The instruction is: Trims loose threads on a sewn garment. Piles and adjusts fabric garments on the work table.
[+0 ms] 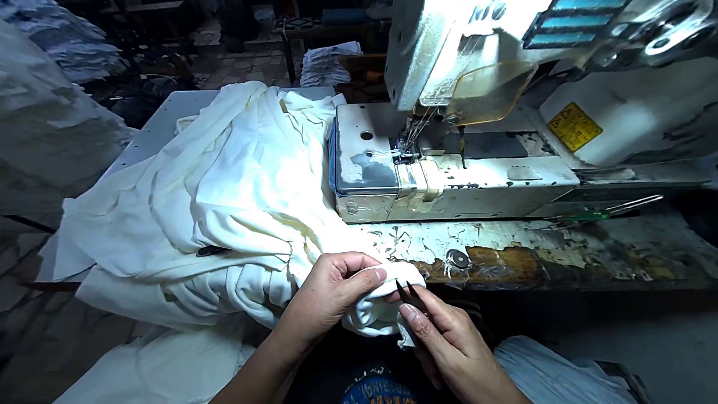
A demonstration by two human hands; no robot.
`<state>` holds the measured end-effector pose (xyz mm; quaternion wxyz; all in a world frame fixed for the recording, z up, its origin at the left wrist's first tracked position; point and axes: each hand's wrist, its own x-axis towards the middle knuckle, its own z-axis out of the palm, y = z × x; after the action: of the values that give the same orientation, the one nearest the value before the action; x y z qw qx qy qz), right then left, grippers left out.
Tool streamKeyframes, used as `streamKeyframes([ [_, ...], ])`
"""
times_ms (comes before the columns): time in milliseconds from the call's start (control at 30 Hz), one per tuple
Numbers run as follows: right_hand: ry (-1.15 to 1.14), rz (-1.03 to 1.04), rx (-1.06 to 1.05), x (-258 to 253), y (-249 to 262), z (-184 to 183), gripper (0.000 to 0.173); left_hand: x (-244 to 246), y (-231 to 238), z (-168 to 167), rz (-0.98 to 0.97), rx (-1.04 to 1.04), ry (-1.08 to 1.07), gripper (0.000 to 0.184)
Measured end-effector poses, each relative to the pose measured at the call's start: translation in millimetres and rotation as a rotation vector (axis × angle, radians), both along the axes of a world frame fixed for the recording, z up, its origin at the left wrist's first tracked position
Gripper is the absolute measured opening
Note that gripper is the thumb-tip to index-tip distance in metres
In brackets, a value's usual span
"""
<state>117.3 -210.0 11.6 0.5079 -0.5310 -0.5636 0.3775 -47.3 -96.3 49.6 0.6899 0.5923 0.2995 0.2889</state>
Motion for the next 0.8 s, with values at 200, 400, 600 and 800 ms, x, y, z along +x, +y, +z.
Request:
streamKeyframes([
  [200, -0.015, 0.018, -0.013, 1.1, 0.8, -0.3, 0.029, 1.0, -0.1, -1.3, 0.011, 0.023, 0.02, 0.014],
  [400, -0.02, 0.03, 0.005, 2.9, 0.9, -2.1, 0.029, 3.0, -0.2, -1.5, 0.004, 0.038, 0.055, 0.015],
  [600, -0.009, 0.042, 0.002, 4.5, 0.7, -1.9, 0.029, 3.7, -1.0, 1.1, -0.006, 0.047, 0.075, 0.016],
  [800, 0.016, 0.083, 0.012, 5.3, 0.9, -2.1, 0.028, 0.8, -2.0, 2.5, -0.038, 0.098, 0.128, 0.017],
])
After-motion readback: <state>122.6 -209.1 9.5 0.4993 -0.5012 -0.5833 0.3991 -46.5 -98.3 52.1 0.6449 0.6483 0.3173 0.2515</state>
